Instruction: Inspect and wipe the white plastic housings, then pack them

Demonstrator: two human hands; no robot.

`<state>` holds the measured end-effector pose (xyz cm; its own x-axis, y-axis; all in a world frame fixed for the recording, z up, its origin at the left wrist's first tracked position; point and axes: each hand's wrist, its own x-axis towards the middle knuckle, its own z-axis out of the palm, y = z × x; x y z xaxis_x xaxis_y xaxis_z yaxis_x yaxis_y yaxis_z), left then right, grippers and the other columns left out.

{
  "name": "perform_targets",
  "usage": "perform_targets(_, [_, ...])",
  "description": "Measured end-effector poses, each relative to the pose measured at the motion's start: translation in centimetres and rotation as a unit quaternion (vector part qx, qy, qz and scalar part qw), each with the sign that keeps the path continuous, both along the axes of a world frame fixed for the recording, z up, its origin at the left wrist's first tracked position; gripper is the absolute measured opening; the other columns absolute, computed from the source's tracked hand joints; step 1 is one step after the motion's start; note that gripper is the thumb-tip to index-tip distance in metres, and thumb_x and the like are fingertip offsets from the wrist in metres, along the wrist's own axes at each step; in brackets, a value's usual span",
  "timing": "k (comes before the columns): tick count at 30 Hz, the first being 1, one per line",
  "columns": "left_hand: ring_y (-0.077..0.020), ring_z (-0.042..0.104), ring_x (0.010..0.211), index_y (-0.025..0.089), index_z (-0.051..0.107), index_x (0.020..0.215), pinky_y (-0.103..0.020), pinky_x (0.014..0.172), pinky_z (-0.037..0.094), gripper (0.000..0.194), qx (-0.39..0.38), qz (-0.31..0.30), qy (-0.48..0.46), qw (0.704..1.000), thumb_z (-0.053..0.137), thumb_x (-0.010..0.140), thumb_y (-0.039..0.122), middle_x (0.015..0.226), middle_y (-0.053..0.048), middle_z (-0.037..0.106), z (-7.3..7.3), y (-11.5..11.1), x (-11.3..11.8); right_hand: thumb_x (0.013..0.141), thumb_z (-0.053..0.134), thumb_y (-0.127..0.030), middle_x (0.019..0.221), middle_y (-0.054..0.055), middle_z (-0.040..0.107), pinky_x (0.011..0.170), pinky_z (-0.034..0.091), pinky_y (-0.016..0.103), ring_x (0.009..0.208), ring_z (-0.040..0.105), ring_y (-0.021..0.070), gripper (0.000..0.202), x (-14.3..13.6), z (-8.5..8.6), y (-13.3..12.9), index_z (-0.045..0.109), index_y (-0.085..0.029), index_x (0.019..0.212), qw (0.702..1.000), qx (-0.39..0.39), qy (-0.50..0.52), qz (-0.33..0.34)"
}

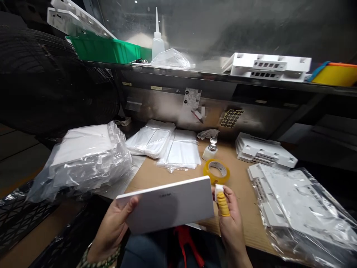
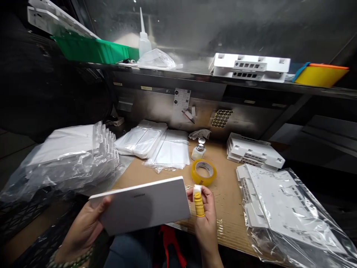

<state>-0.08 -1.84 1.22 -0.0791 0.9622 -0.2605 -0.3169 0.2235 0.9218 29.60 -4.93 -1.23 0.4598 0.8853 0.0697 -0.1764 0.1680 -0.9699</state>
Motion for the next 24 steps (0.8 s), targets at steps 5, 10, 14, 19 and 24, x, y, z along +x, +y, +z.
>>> perform_targets(5, [-0.0406, 0.074, 0.101, 0.027, 0.085, 0.084, -0.047, 0.093, 0.059, 0.029, 0.191, -0.101, 0.17, 0.962, 0.083, 0.072, 0.054, 0.096, -0.012, 0.082, 1.6, -0.7, -0.3, 0.096, 0.06, -0.056, 0.112, 0.004, 0.074, 0.036, 0.04, 0.017, 0.043, 0.052, 0.0047, 0.037, 0.8, 3.2, -0.9, 0.051, -0.029, 0.119, 0.993, 0.005, 0.107, 0.044])
perform_targets(10, [-0.0447, 0.071, 0.111, 0.035, 0.084, 0.091, -0.052, 0.091, 0.059, 0.021, 0.294, -0.171, 0.197, 0.92, 0.073, 0.081, 0.049, 0.093, -0.008, 0.083, 2.9, 0.2, 0.7, 0.091, 0.064, -0.061, 0.087, 0.003, 0.075, 0.048, 0.057, 0.026, 0.055, 0.069, 0.0153, 0.042, 0.2, 5.2, -1.7, 0.054, -0.023, 0.106, 0.979, -0.018, 0.172, 0.106])
perform_targets(14, [-0.0412, 0.071, 0.114, 0.033, 0.083, 0.099, -0.047, 0.092, 0.06, 0.018, 0.35, -0.214, 0.195, 0.891, 0.072, 0.087, 0.039, 0.093, -0.006, 0.083, 2.8, 1.0, 1.2, 0.088, 0.068, -0.064, 0.079, 0.0, 0.073, 0.056, 0.061, 0.029, 0.06, 0.072, 0.0167, 0.046, 0.4, 5.1, -1.8, 0.056, -0.022, 0.104, 0.979, -0.019, 0.188, 0.078])
perform_targets(19, [-0.0338, 0.075, 0.108, 0.027, 0.082, 0.102, -0.04, 0.095, 0.06, 0.019, 0.377, -0.234, 0.19, 0.876, 0.072, 0.09, 0.039, 0.098, -0.009, 0.082, 3.4, 1.0, 1.7, 0.085, 0.074, -0.057, 0.082, 0.001, 0.074, 0.058, 0.061, 0.027, 0.062, 0.07, 0.0151, 0.042, 0.8, 4.1, -1.7, 0.057, -0.023, 0.102, 0.98, -0.029, 0.188, 0.064])
perform_targets(24, [-0.0249, 0.079, 0.092, 0.031, 0.082, 0.106, -0.028, 0.083, 0.062, 0.018, 0.379, -0.2, 0.22, 0.876, 0.074, 0.09, 0.03, 0.104, -0.007, 0.082, 3.3, 0.8, 2.2, 0.089, 0.07, -0.054, 0.111, 0.004, 0.075, 0.059, 0.062, 0.03, 0.07, 0.074, 0.017, 0.038, 0.9, 3.5, -1.3, 0.055, -0.029, 0.113, 0.991, -0.03, 0.127, 0.023])
